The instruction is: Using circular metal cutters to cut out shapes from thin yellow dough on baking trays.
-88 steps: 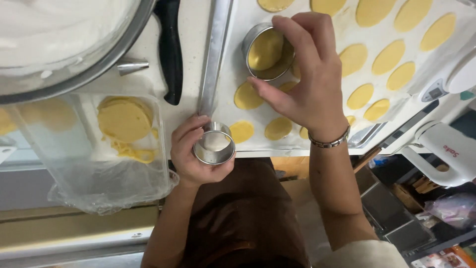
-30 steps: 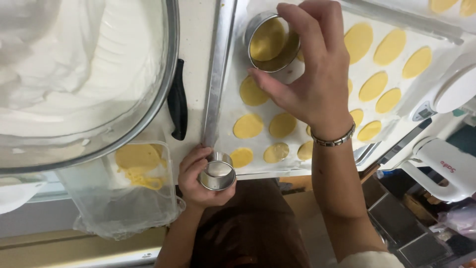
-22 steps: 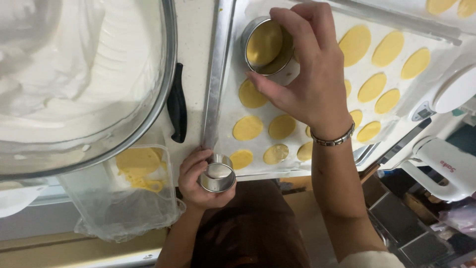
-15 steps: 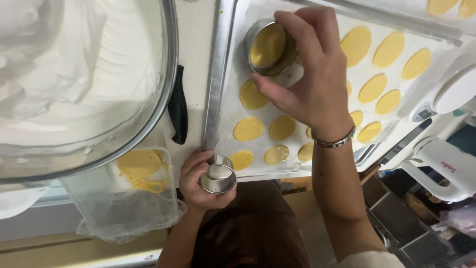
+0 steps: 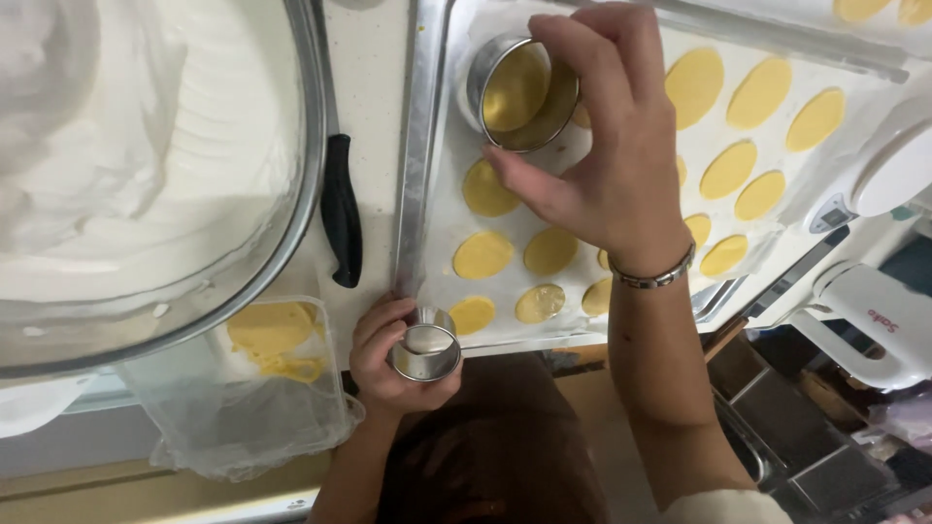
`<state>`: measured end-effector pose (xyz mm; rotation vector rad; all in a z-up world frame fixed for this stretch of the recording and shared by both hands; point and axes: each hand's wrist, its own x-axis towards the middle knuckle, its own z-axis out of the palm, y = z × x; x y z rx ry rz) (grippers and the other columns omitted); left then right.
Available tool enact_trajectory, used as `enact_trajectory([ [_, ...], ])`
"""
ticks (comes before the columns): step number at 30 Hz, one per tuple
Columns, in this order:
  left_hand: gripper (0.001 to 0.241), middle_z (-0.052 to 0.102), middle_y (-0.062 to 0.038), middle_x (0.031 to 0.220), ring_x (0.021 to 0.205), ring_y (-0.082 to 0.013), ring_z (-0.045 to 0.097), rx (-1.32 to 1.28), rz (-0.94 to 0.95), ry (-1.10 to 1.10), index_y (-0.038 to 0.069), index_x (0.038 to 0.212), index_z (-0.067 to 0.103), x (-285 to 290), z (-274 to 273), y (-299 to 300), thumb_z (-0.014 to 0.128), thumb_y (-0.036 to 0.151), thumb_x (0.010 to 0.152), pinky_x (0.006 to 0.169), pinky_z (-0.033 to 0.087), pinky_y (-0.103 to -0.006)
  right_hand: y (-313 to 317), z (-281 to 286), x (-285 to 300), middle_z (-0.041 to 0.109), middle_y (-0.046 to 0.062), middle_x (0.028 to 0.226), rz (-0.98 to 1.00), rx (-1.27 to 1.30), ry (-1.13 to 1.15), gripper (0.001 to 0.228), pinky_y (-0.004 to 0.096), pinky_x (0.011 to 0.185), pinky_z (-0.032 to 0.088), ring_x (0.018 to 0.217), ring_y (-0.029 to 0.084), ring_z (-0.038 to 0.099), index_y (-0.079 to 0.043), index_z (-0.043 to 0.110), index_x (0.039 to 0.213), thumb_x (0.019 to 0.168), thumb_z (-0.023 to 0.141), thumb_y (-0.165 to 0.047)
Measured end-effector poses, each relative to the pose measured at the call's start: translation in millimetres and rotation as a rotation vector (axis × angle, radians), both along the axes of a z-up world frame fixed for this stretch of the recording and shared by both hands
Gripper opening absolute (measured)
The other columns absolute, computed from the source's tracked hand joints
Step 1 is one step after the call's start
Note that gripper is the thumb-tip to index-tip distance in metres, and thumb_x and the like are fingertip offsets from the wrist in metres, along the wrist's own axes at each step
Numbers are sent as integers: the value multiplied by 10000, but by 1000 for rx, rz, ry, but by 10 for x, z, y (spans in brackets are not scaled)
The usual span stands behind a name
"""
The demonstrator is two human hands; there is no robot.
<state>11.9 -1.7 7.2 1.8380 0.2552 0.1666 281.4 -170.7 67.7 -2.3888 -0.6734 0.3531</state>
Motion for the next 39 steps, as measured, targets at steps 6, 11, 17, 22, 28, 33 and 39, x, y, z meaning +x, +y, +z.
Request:
enact_trajectory([
  [6,716,604,-195,1252,1102,-352,644,-12,11,-8,86,1283,433,-3,-18,-4,847,260,725,1040,553,-516,-738,-3,61,577,76,1304,-117,176,-8,627,306,809,585,1038,209,669,-92,478,1439,956,864,-200],
  [11,704,585,-184,1265,1127,-337,640,8,-4,-10,82,1294,419,16,17,-9,844,268,765,1050,566,-498,-826,104,39,495,126,1276,-192,-59,-51,655,339,779,499,1021,216,573,-52,547,1416,894,885,-260],
  [17,714,564,-185,1242,1102,-336,625,63,-22,7,76,1283,409,-27,-30,-19,818,335,759,1012,549,-492,-640,4,-50,486,138,1286,-53,-83,-79,614,352,952,577,1166,263,592,-26,529,1393,946,889,-245],
  [22,737,549,-170,1256,1106,-304,629,62,-4,-13,68,1291,394,-58,-70,-45,781,473,811,988,574,-445,-579,25,9,488,135,1267,-71,-65,-48,624,345,931,563,1122,265,601,-27,519,1395,957,898,-259],
  [28,750,545,-180,1266,1122,-305,622,86,-9,-9,59,1292,378,-64,-54,-40,774,495,827,989,580,-451,-646,43,-11,491,126,1265,-67,-81,-10,632,339,930,559,1117,258,605,-40,524,1401,943,905,-251],
  [33,744,543,-187,1269,1125,-304,621,60,-5,6,65,1288,382,-107,-66,-24,804,447,809,975,587,-432,-651,43,-1,502,117,1271,-63,-108,7,624,323,912,565,1129,253,608,-69,549,1413,909,891,-205],
  [39,754,539,-187,1263,1132,-308,610,53,-16,17,70,1295,382,-86,-58,-29,822,365,759,990,580,-441,-644,64,23,507,131,1266,-63,-81,18,651,334,870,540,1111,262,595,-39,543,1410,909,913,-227],
])
